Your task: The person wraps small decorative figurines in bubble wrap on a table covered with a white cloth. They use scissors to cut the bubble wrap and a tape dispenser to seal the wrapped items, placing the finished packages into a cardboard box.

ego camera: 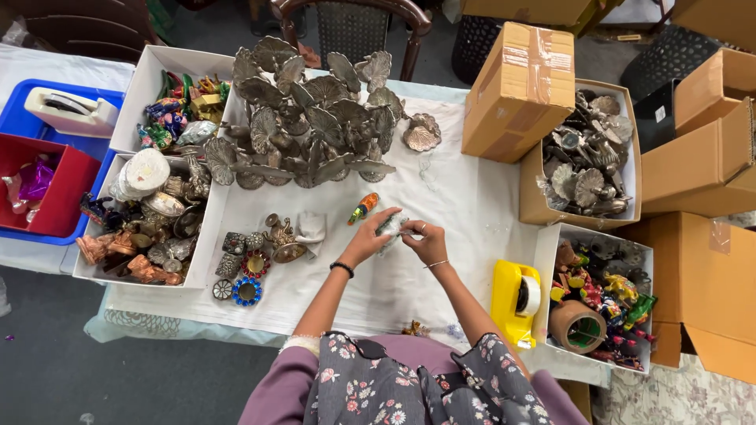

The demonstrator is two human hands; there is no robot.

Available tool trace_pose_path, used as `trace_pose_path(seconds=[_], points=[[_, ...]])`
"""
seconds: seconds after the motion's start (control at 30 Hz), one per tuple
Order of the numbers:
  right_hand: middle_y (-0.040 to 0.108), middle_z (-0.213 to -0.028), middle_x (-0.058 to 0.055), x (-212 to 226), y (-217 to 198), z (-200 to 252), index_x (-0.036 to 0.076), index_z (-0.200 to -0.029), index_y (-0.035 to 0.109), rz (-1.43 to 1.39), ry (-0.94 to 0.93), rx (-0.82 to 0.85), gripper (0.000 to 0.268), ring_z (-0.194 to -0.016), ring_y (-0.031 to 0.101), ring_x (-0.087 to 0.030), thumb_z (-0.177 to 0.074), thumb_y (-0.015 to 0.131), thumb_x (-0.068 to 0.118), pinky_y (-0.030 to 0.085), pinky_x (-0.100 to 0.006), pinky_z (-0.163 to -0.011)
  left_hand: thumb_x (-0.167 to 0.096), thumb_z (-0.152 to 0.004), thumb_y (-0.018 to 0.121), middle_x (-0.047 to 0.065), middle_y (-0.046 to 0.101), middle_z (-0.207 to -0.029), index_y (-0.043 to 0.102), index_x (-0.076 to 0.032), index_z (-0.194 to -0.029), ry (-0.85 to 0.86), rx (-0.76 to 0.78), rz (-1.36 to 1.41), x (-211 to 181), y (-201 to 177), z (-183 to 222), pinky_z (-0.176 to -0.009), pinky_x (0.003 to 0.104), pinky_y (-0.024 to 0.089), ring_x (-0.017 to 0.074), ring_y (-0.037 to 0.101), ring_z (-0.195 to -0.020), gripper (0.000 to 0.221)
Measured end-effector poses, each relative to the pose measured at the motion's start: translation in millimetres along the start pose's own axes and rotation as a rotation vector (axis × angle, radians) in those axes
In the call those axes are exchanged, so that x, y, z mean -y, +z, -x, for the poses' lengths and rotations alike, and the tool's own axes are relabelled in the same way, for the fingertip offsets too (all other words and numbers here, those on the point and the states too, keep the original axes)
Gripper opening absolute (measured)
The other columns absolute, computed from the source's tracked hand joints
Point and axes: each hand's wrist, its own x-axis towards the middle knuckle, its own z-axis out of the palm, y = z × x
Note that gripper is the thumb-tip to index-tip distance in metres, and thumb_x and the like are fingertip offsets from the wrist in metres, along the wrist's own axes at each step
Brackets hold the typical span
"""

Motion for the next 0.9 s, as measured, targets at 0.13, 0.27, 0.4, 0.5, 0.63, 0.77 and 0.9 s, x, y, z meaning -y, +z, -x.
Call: trace_pose_path(seconds=[0.13,0.27,0.4,0.5,0.63,0.77,0.9], points=[[0.080,-0.094,-0.007,-4,6,9,0.002,-0.097,0.077,-0.063,0.026,-0.072,0.018,-0.087,0.077,-0.013,-0.079,0.077,-0.002,0.063,-0.027,-0.080,-0.007,-0.077,0.067,0.009,0.059,-0.135,0.049,-0.018,-0.147,-0.092,0.183,0.082,-13,-8,0,-0.098,0.037,0.050,0.0217,0.060,-0.116,0.073],[0.079,-0.102,-0.007,-7,13,17,0.005,-0.098,0.078,-0.051,-0.080,-0.095,0.019,-0.091,0.077,-0.016,-0.081,0.079,-0.003,0.064,-0.028,-0.083,-0.019,-0.099,0.064,0.007,0.061,-0.139,0.057,-0.016,-0.141,-0.175,0.108,0.157,8,0,-4,-0.105,0.034,0.047,0.0187,0.058,-0.125,0.043],[0.074,-0.118,-0.007,-23,22,26,0.010,-0.109,0.080,0.198,-0.267,-0.147,0.031,-0.102,0.074,-0.022,-0.082,0.077,-0.006,0.062,-0.032,-0.086,-0.016,-0.098,0.060,0.010,0.064,-0.135,0.058,-0.014,-0.135,-0.037,0.001,-0.006,31,7,-11,-0.103,0.035,0.049,0.0215,0.060,-0.127,0.038],[0.066,-0.127,-0.008,-23,27,47,0.007,-0.128,0.074,0.390,-0.340,-0.025,0.048,-0.108,0.065,-0.029,-0.083,0.067,-0.009,0.058,-0.038,-0.094,-0.013,-0.098,0.059,0.011,0.067,-0.133,0.062,-0.013,-0.134,0.004,-0.093,-0.016,32,13,-10,-0.104,0.037,0.049,0.0267,0.065,-0.121,0.037],[0.059,-0.143,-0.014,0,5,79,0.001,-0.130,0.066,0.524,-0.283,0.151,0.060,-0.115,0.060,-0.036,-0.070,0.063,-0.007,0.054,-0.043,-0.098,-0.020,-0.084,0.081,0.013,0.067,-0.119,0.062,-0.012,-0.123,0.007,-0.147,-0.206,5,25,-7,-0.096,0.039,0.051,0.0317,0.066,-0.113,0.044],[0.069,-0.129,-0.008,15,-44,115,0.009,-0.119,0.073,0.438,-0.050,0.142,0.038,-0.108,0.067,-0.031,-0.083,0.065,0.000,0.056,-0.039,-0.090,-0.018,-0.079,0.080,0.012,0.068,-0.122,0.063,-0.014,-0.123,-0.005,-0.201,-0.307,12,26,-6,-0.093,0.041,0.052,0.0334,0.066,-0.111,0.047],[0.072,-0.104,-0.011,44,-117,163,0.009,-0.110,0.077,0.627,0.239,-0.609,0.021,-0.091,0.070,-0.029,-0.091,0.067,0.006,0.056,-0.040,-0.079,-0.013,-0.079,0.079,0.013,0.068,-0.121,0.061,-0.010,-0.125,0.123,-0.250,-0.326,34,26,-7,-0.098,0.042,0.051,0.0334,0.065,-0.115,0.049]])
